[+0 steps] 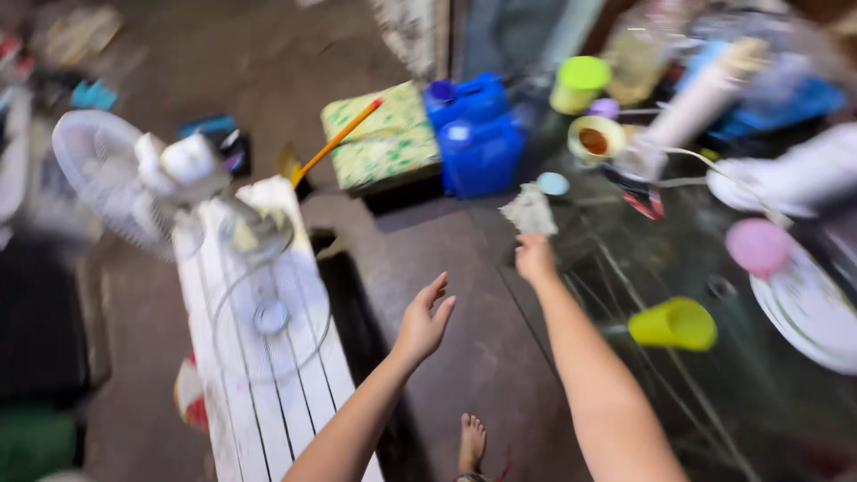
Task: The person disassembles a small white table fan, removes the front grille, and uses a small tool to adjust or clean the fan blades. They then retrieve a small white plastic piece from a toolbox and reattach it to the fan before wiping the grille with a cloth.
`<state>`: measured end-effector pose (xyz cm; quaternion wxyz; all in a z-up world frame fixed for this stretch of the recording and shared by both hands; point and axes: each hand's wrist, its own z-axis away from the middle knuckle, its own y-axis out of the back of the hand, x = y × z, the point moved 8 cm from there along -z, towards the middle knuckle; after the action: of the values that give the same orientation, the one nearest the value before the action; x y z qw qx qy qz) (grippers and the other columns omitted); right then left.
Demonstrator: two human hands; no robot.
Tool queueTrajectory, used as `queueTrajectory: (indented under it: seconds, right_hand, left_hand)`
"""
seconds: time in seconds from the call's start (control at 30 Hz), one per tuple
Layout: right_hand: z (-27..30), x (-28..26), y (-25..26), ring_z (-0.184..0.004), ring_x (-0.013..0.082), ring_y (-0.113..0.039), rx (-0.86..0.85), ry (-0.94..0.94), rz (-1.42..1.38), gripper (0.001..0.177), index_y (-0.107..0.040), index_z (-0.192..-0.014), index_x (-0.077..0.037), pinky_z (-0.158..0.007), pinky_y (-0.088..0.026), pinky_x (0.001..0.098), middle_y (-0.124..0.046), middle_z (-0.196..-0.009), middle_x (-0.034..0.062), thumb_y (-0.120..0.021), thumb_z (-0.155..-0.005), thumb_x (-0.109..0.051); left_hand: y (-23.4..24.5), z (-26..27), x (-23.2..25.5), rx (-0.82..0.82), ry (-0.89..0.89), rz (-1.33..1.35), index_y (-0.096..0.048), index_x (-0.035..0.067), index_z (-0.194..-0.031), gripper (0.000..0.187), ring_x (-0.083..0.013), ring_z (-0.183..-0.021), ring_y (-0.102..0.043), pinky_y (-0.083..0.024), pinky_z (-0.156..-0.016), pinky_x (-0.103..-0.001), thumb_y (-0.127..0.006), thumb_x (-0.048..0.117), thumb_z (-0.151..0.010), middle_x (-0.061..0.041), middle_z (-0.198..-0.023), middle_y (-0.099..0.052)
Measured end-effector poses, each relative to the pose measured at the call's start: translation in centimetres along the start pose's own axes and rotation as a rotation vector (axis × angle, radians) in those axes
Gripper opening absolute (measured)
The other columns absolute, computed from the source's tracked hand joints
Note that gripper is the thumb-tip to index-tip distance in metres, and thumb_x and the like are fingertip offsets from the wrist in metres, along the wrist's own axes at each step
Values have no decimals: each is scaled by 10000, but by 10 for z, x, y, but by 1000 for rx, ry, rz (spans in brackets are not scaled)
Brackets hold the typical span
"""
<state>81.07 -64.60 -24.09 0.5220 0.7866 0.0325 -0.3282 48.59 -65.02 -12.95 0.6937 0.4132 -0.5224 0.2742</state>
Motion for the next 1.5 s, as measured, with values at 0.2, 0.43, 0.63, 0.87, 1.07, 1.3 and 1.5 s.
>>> queueTrajectory:
  seconds: [0.2,0.43,0.63,0.87,1.07,1.3,1.5]
  right_hand:
    - [-28,25,-13,-1193,475,-530,99,-33,112,843,-528,-1435,93,-994,-452,471,-535,-1330,354,-848,-694,-148]
    - [-2,-17,-45,-739,301,-668,-145,-301,-138,448,-732,-931,95,-744,-520,420,-722,-782,203,-722,-1077,-329]
    - [75,-185,-107,-683,98,-595,-444,-427,-898,378,-731,-1144,6,-615,-483,283,-710,-880,17,-587,-1063,-334]
    - [227,-422,-113,-752,105,-638,-797,-328,-1179,394,-707,-1160,31,-655,-518,262,-713,-927,47,-554,-1076,-322]
    - [350,-578,-180,-761,144,-652,-832,-395,-1304,356,-696,-1130,24,-670,-510,280,-731,-919,63,-548,-1051,-290]
    - [441,-738,-240,-1069,236,-702,-999,-411,-1581,439,-649,-1248,34,-966,-538,357,-735,-1152,133,-453,-1055,-309]
    - [440,-801,-274,-1196,264,-655,-1036,-631,-1777,435,-589,-1351,-31,-1078,-492,431,-670,-1298,125,-440,-1090,-345]
  left_hand:
    - [27,1,8,126,33,-43,-558,76,-1429,498,-256,-1268,-632,-482,-1051,-362,-639,223,-960,-142,-1398,-637]
    - [62,36,-11,238,74,-2,-578,62,-1414,483,-258,-1248,-642,-487,-1047,-362,-638,227,-964,-146,-1361,-652]
    - [124,94,-37,393,56,2,-607,40,-1389,463,-278,-1208,-649,-489,-1034,-362,-646,230,-968,-174,-1298,-675]
    - [244,180,-110,503,5,229,-624,8,-1347,445,-206,-1135,-689,-525,-973,-323,-663,258,-981,-149,-1248,-718]
    - [374,306,-165,452,-85,359,-631,3,-1364,416,-130,-1118,-676,-526,-979,-288,-619,243,-1023,-108,-1215,-733]
    - [533,427,-187,523,-29,211,-617,52,-1388,429,-113,-1099,-681,-525,-964,-275,-654,203,-988,-92,-1249,-723]
    - [601,437,-198,520,-72,252,-653,57,-1392,419,-130,-1038,-670,-537,-910,-268,-667,163,-987,-84,-1194,-703]
